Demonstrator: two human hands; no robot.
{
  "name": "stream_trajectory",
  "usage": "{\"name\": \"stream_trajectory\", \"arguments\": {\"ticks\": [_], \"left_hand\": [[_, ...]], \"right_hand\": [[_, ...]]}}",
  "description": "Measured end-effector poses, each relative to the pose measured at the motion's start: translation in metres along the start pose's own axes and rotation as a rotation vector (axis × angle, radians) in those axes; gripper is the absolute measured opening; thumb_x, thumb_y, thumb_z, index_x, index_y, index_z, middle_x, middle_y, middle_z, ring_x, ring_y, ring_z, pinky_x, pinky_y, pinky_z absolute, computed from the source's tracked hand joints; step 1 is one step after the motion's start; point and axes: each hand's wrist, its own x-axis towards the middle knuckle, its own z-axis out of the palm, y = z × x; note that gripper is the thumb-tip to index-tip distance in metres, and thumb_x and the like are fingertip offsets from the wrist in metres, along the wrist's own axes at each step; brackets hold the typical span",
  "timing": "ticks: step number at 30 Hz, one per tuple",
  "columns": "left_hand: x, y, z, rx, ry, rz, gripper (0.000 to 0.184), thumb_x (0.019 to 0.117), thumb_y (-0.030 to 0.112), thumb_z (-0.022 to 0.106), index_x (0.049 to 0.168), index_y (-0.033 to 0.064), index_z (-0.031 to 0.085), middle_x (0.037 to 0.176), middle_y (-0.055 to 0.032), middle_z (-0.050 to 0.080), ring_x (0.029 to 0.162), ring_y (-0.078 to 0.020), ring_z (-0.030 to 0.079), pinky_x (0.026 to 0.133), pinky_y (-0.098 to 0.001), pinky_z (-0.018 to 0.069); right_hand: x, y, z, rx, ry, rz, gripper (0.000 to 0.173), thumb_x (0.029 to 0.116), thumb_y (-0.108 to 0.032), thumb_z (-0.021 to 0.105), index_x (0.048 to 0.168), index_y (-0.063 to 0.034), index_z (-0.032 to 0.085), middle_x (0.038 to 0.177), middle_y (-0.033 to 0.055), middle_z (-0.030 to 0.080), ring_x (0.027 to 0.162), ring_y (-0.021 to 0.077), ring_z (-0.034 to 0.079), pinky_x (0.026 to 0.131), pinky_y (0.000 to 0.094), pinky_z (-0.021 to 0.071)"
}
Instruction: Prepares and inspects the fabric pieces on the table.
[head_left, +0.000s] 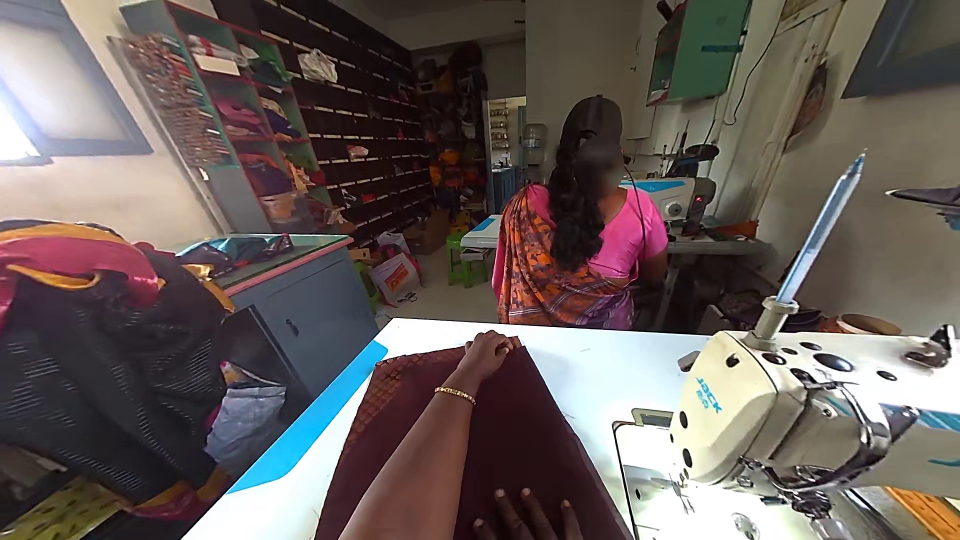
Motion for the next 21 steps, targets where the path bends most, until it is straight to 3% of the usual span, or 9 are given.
{"name": "stream_trajectory", "arguments": {"ticks": [2, 3, 5, 6, 8, 11, 14, 17, 21], "left_hand": [[0.0, -0.001, 0.002, 0.003, 0.021, -0.006, 0.028, 0.1068, 0.017, 0.051, 0.125, 0.0074, 0.069, 0.134, -0.0129, 0.064, 0.134, -0.0342, 0.052, 0.11, -0.0641, 0.035], [0.0, -0.001, 0.003, 0.012, 0.032, -0.004, 0.028, 0.1067, 0.016, 0.05, 0.125, 0.0075, 0.07, 0.134, -0.0125, 0.064, 0.134, -0.0339, 0.052, 0.11, -0.064, 0.0349], [0.001, 0.001, 0.005, 0.051, 0.039, -0.006, 0.03, 0.1064, 0.011, 0.047, 0.125, 0.0093, 0.07, 0.135, -0.0112, 0.064, 0.135, -0.0337, 0.052, 0.11, -0.0646, 0.0354], [0.0, 0.005, 0.005, 0.089, 0.024, -0.004, 0.032, 0.1061, 0.008, 0.044, 0.126, 0.0098, 0.069, 0.137, -0.0115, 0.063, 0.136, -0.0346, 0.052, 0.11, -0.0655, 0.0359], [-0.002, 0.015, 0.0, 0.222, -0.032, 0.004, 0.036, 0.1035, 0.001, 0.045, 0.129, 0.0114, 0.068, 0.138, -0.0131, 0.063, 0.135, -0.0374, 0.053, 0.108, -0.0661, 0.0392], [-0.011, 0.046, -0.014, 0.447, -0.17, -0.049, 0.045, 0.1002, 0.005, 0.054, 0.142, 0.0193, 0.062, 0.145, -0.0129, 0.06, 0.137, -0.0389, 0.051, 0.111, -0.0686, 0.0342], [-0.042, 0.061, -0.022, 0.279, -0.132, 0.063, 0.043, 0.1052, 0.014, 0.052, 0.148, 0.0129, 0.054, 0.151, -0.0158, 0.053, 0.14, -0.0396, 0.049, 0.11, -0.0702, 0.0347], [-0.096, 0.056, -0.03, 0.19, -0.053, 0.151, 0.039, 0.1058, 0.021, 0.056, 0.142, 0.0077, 0.058, 0.146, -0.0174, 0.057, 0.139, -0.0376, 0.05, 0.113, -0.0649, 0.0363], [-0.181, 0.015, -0.05, 0.27, -0.049, 0.005, 0.048, 0.1058, 0.04, 0.055, 0.144, 0.0121, 0.058, 0.149, -0.0137, 0.056, 0.142, -0.0354, 0.047, 0.114, -0.0671, 0.0312]], "right_hand": [[-0.011, 0.004, -0.013, 0.01, -0.011, 0.112, 0.109, 0.084, -0.057, 0.078, 0.166, -0.0175, 0.018, 0.172, 0.0199, 0.003, 0.155, 0.0499, 0.007, 0.113, 0.0791, 0.0126], [-0.018, 0.009, -0.022, 0.022, 0.001, 0.154, 0.098, 0.0859, -0.045, 0.081, 0.163, -0.0127, 0.029, 0.169, 0.0234, 0.014, 0.153, 0.0504, 0.019, 0.112, 0.0759, 0.0237], [-0.031, 0.024, -0.037, 0.027, 0.109, 0.219, 0.052, 0.0902, -0.014, 0.074, 0.138, -0.0008, 0.059, 0.143, 0.0278, 0.053, 0.129, 0.0476, 0.054, 0.097, 0.0659, 0.0473], [-0.033, 0.03, -0.045, 0.025, 0.153, 0.26, 0.036, 0.0925, -0.006, 0.065, 0.128, 0.0001, 0.064, 0.13, 0.0264, 0.062, 0.119, 0.0452, 0.061, 0.092, 0.0629, 0.0503], [-0.029, 0.043, -0.059, 0.033, 0.21, 0.311, 0.035, 0.098, 0.0, 0.054, 0.132, -0.0035, 0.063, 0.126, 0.024, 0.065, 0.118, 0.0425, 0.062, 0.095, 0.0609, 0.0504], [-0.016, 0.07, -0.06, 0.03, 0.318, 0.257, 0.029, 0.0991, -0.003, 0.058, 0.127, -0.0041, 0.066, 0.119, 0.0219, 0.068, 0.113, 0.0403, 0.065, 0.093, 0.0595, 0.0522], [-0.011, 0.078, -0.068, 0.054, 0.312, 0.141, 0.036, 0.0952, 0.0, 0.064, 0.131, -0.0015, 0.064, 0.123, 0.0237, 0.067, 0.117, 0.0405, 0.064, 0.099, 0.0602, 0.0492], [-0.012, 0.077, -0.07, 0.031, 0.293, 0.094, 0.042, 0.0926, -0.001, 0.069, 0.134, -0.0006, 0.062, 0.126, 0.0231, 0.066, 0.12, 0.0393, 0.063, 0.102, 0.0586, 0.048], [-0.011, 0.075, -0.072, 0.038, 0.262, 0.118, 0.041, 0.0918, -0.004, 0.074, 0.131, 0.0007, 0.063, 0.124, 0.022, 0.066, 0.116, 0.0376, 0.064, 0.101, 0.057, 0.0489]]}}
